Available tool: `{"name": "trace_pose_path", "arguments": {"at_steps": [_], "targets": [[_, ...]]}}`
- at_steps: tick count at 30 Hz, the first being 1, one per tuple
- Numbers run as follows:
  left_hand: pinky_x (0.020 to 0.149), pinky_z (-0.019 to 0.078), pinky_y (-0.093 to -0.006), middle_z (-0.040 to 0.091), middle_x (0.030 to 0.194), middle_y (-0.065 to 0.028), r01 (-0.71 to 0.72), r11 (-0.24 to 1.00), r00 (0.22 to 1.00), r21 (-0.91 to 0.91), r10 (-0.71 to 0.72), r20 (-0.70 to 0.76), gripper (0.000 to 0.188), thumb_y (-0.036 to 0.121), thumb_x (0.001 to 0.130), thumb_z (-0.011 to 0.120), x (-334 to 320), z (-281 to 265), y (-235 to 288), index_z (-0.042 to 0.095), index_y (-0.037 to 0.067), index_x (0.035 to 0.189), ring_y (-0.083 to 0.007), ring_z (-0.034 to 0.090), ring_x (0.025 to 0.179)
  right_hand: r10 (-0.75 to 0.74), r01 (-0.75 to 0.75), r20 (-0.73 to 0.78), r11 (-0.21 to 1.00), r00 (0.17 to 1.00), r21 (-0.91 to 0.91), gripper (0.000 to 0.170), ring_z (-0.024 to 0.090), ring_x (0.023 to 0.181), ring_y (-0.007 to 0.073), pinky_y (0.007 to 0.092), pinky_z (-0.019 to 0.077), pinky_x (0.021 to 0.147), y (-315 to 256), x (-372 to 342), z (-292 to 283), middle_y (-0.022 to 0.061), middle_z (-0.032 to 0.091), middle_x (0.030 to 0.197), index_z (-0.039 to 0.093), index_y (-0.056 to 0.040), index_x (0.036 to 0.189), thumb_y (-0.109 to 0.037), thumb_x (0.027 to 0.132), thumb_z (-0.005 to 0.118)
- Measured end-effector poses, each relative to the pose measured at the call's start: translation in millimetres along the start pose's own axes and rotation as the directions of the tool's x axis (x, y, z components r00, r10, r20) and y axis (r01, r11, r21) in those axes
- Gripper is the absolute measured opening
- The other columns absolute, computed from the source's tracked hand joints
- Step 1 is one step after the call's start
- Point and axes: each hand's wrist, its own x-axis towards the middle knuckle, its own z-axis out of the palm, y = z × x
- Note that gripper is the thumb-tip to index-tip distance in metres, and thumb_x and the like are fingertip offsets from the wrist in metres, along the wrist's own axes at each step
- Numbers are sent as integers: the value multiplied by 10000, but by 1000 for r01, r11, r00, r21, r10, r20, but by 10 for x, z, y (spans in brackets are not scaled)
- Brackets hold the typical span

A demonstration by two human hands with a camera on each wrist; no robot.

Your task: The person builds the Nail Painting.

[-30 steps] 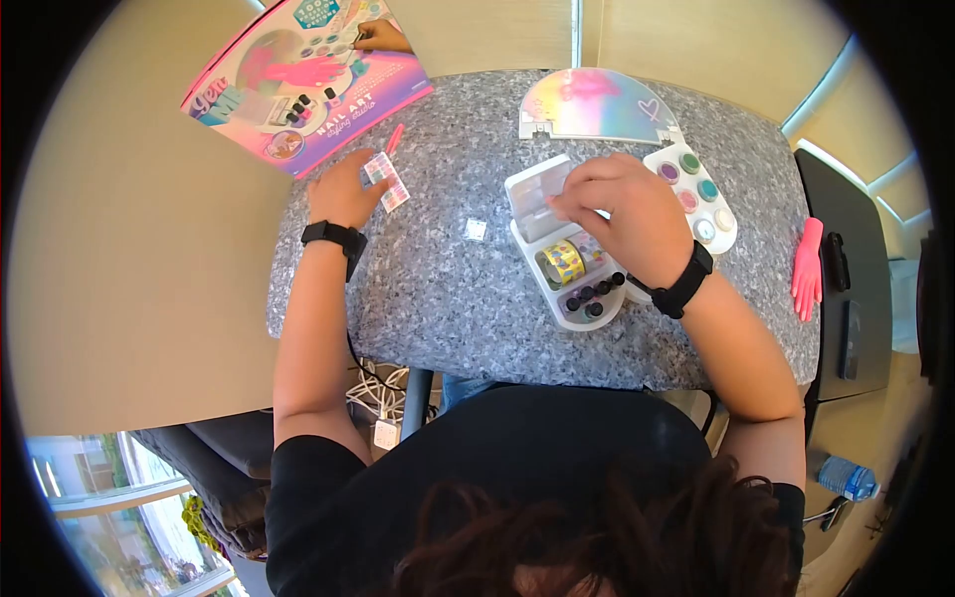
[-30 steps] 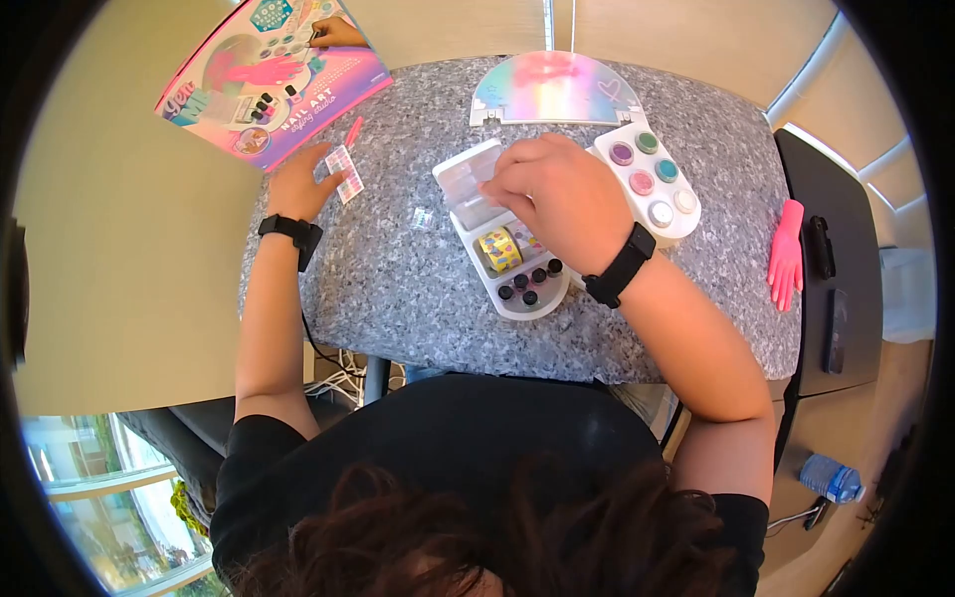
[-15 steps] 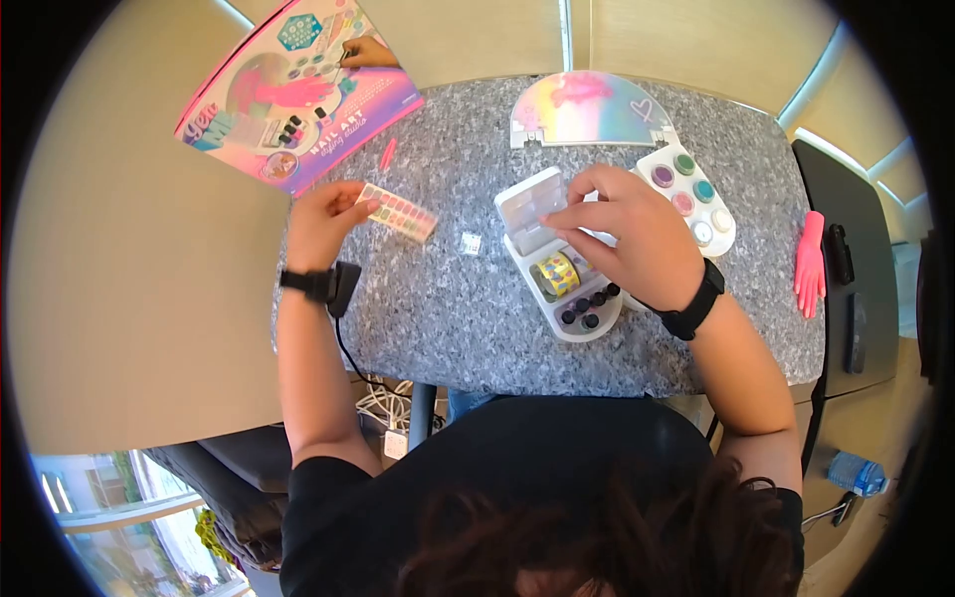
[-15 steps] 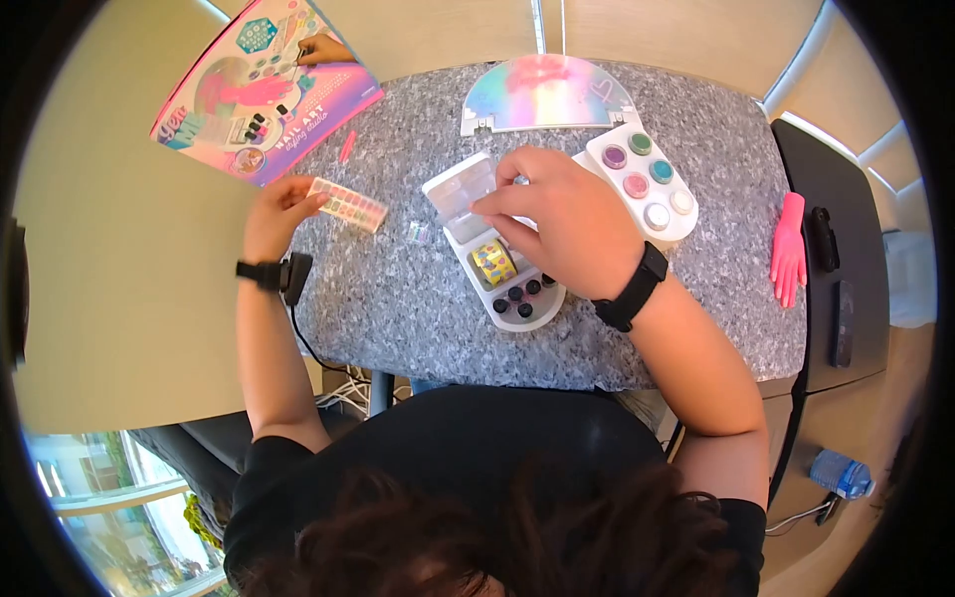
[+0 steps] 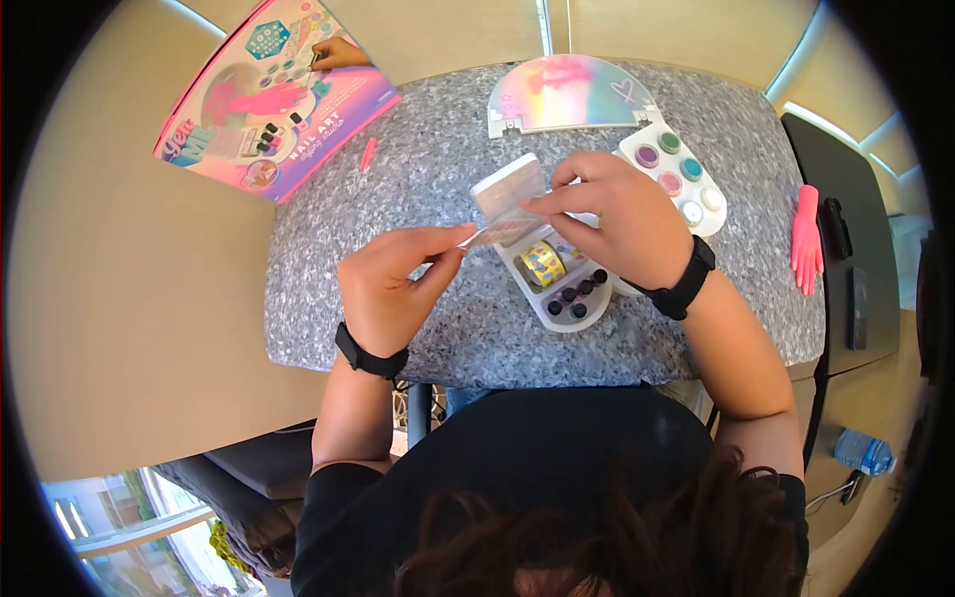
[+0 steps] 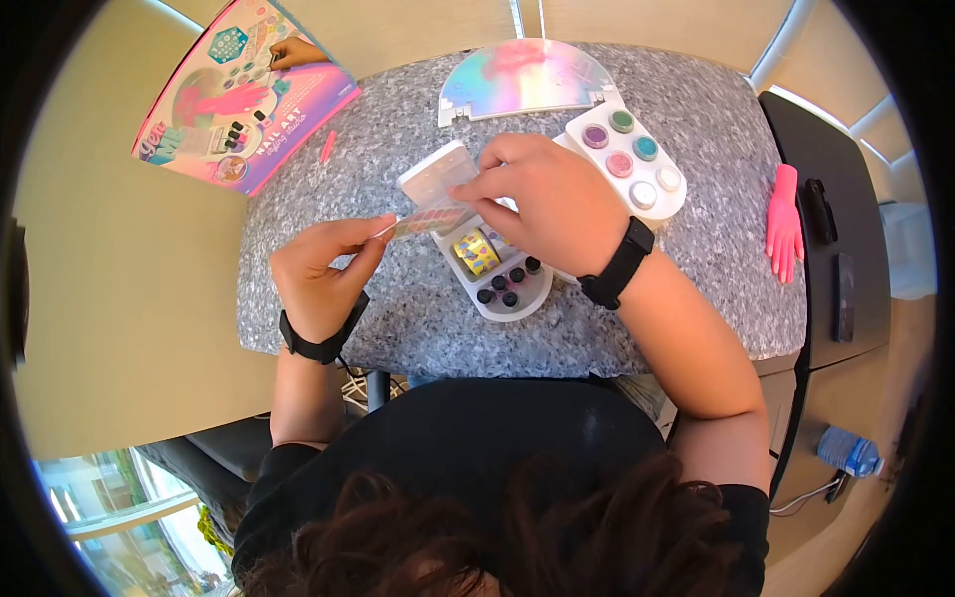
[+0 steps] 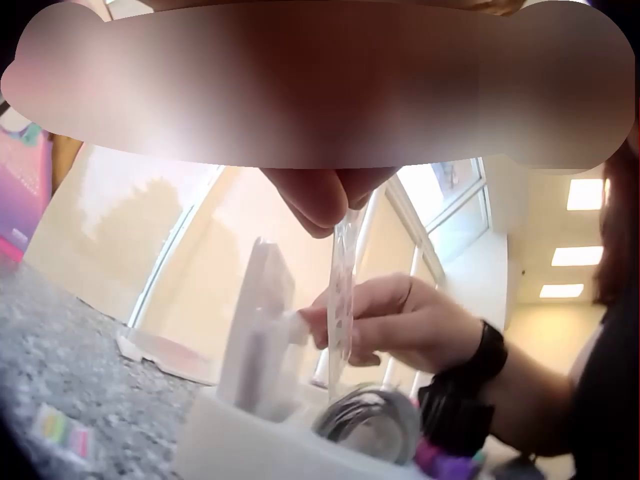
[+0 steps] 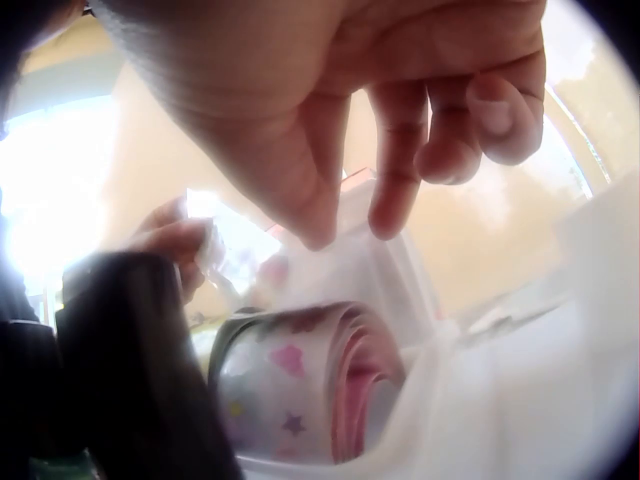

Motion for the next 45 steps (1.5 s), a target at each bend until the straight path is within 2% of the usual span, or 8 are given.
{"name": "trace_pose_path", "arguments": {"at_steps": [15, 21, 23, 31, 36, 40, 42, 45], "targets": [[738, 610, -421, 785, 962, -105, -248, 909, 940, 334, 142, 312, 307, 92, 964, 788, 351, 292, 285, 799, 150, 1265, -322, 763, 887, 43, -44, -15, 998, 999, -43, 111, 717, 955, 317, 429, 587, 829, -141, 10, -22, 70, 740, 966, 831, -85, 1004, -137, 907, 818], [618, 591, -307, 805, 1317, -92, 109, 994, 994, 29, -109, 2, 477, 322, 943, 904, 371, 20, 157, 756, 15, 1276, -168, 764, 648, 165, -161, -40, 982, 985, 94, 75, 708, 820, 314, 417, 571, 750, -191, 38, -3, 85, 752, 902, 820, -78, 964, -140, 922, 827], [688, 609, -391, 847, 1094, -105, 407, 905, 909, 126, -386, -161, 455, 424, 928, 899, 539, -150, -185, 785, 84, 1209, -271, 801, 740, 223, -219, -11, 964, 975, 151, 74, 700, 782, 307, 409, 563, 723, -193, 34, 12, 86, 756, 900, 818, -77, 955, -144, 926, 831], [931, 595, -415, 841, 1103, -97, 511, 685, 832, 518, -546, -99, 582, 533, 922, 847, 881, -304, -2345, 786, 77, 1278, -272, 792, 1055, 306, -316, 76, 919, 949, 236, 160, 664, 741, 229, 342, 533, 681, -136, 17, 45, 68, 752, 956, 843, -94, 1088, -139, 934, 851], [947, 604, -443, 844, 1095, -127, 476, 649, 753, 594, -650, 106, 512, 532, 888, 862, 1109, -193, -2479, 829, 80, 1126, -325, 792, 1058, 169, -153, -62, 967, 984, 206, 345, 631, 777, 204, 333, 532, 696, -324, 76, -87, 48, 713, 1093, 819, -116, 1244, -131, 904, 879], [908, 603, -429, 837, 1062, -131, 458, 611, 785, 646, -618, 29, 429, 457, 907, 868, 1009, -121, -2139, 827, 67, 1081, -298, 789, 990, 106, -73, -140, 973, 984, 217, 413, 590, 763, 169, 308, 507, 684, -373, 65, -185, 46, 713, 1114, 801, -105, 1303, -112, 898, 878], [861, 585, -397, 816, 979, -124, 384, 902, 918, 197, -396, 21, 268, 317, 971, 827, 816, -114, -2023, 811, 60, 1047, -255, 769, 912, 137, -99, -143, 965, 980, 245, 427, 565, 744, 151, 293, 489, 668, -407, 47, -222, 43, 723, 1123, 801, -109, 1309, -105, 890, 885], [835, 531, -350, 787, 908, -81, 186, 974, 983, -130, -183, 35, 76, 134, 948, 820, 487, -202, -702, 780, 78, 980, -201, 737, 848, 206, -150, -140, 931, 968, 333, 460, 517, 703, 123, 270, 456, 636, -511, 1, -261, 41, 741, 1151, 800, -122, 1322, -99, 875, 904]]}}
